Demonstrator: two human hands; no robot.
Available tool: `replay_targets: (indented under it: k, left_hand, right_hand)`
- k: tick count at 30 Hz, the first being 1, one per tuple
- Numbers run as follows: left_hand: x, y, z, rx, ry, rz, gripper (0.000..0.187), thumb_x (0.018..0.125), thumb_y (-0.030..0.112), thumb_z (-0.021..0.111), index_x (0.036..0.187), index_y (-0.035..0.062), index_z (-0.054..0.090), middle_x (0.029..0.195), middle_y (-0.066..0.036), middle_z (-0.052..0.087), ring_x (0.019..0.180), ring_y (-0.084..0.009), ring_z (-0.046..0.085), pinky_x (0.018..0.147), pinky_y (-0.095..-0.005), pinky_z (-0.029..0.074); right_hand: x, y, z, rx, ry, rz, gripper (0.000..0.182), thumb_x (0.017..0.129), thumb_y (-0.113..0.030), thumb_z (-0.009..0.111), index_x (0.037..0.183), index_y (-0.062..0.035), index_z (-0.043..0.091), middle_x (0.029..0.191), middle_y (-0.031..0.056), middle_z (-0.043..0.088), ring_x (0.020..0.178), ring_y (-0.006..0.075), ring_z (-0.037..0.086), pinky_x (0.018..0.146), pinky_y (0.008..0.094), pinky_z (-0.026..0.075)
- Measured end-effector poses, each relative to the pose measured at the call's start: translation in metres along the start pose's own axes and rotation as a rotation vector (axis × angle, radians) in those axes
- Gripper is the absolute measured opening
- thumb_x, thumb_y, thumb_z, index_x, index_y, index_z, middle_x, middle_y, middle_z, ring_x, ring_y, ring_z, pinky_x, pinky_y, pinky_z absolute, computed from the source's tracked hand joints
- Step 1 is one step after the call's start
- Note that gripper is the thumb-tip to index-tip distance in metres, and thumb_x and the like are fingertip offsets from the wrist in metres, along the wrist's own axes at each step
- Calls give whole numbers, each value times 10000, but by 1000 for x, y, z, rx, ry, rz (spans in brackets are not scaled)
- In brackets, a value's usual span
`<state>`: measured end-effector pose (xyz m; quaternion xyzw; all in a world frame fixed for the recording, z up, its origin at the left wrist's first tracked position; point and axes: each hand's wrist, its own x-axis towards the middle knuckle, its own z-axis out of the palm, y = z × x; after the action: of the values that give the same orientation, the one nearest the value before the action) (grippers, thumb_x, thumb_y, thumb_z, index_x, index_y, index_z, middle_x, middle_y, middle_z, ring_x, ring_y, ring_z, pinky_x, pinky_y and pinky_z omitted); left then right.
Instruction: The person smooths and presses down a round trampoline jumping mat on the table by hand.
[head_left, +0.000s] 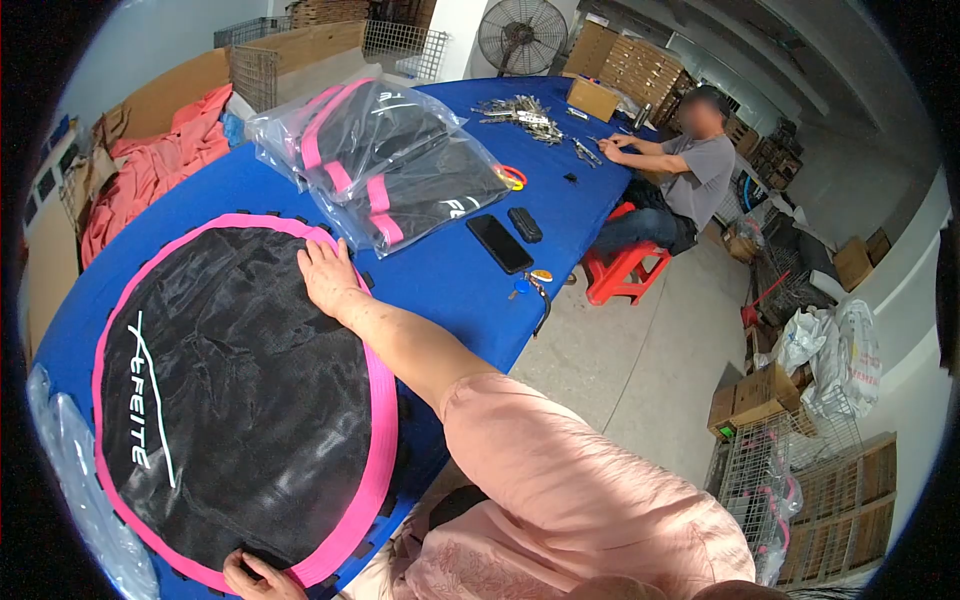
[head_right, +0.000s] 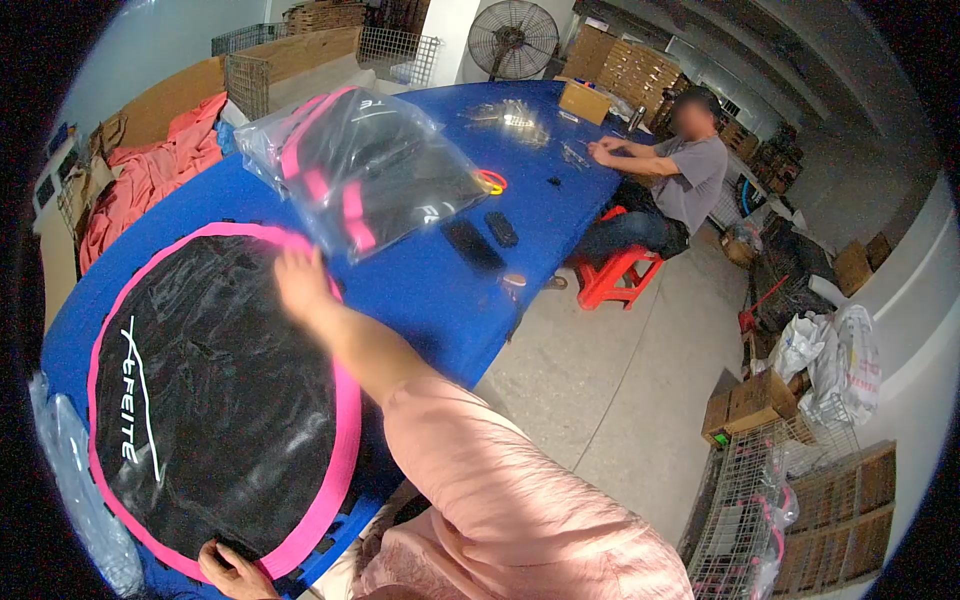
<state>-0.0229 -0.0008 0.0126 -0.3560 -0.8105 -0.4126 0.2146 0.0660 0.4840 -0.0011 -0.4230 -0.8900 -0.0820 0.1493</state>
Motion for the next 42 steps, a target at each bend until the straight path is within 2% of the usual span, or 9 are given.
replay_targets:
  k: [10,18,34,40,42]
  left_hand:
    - [0,0,-1,33,-4,-6,243,941,222,666,912,-20,672,858,-208,658,783,-358,612,751,-451,504]
    - [-5,-4,-1,-62,-24,-25,198,923,134,618,1003,-41,666,952,-206,652,899,-338,604,858,-414,499]
    - [-4,-6,-4,-22,-48,-3,186,893,104,605,999,-32,675,967,-211,671,904,-353,624,863,-432,505]
    - [-13,-17,-1,-54,-73,-60,200,909,77,581,1050,-42,659,1028,-213,662,934,-335,629,901,-407,508]
    - [-13,-17,0,-95,-89,-97,240,911,68,582,1110,-51,647,1064,-217,645,978,-336,621,923,-403,504]
  right_hand:
    - [-1,0,-5,4,-20,-4,506,958,-167,496,1454,-68,487,1525,149,445,1403,319,427,1177,604,253]
    - [0,-1,-8,29,-66,8,507,969,-167,476,1467,-68,475,1544,154,428,1421,324,411,1183,604,242]
    - [-2,-2,-12,8,-62,8,505,969,-160,482,1466,-75,480,1544,152,432,1423,322,413,1180,599,253]
    - [-1,-2,-10,22,-54,5,492,968,-161,480,1452,-72,489,1538,151,439,1420,323,418,1177,603,258]
    - [-1,-1,-10,16,-54,3,492,963,-161,484,1447,-72,492,1525,157,454,1410,325,433,1173,608,262]
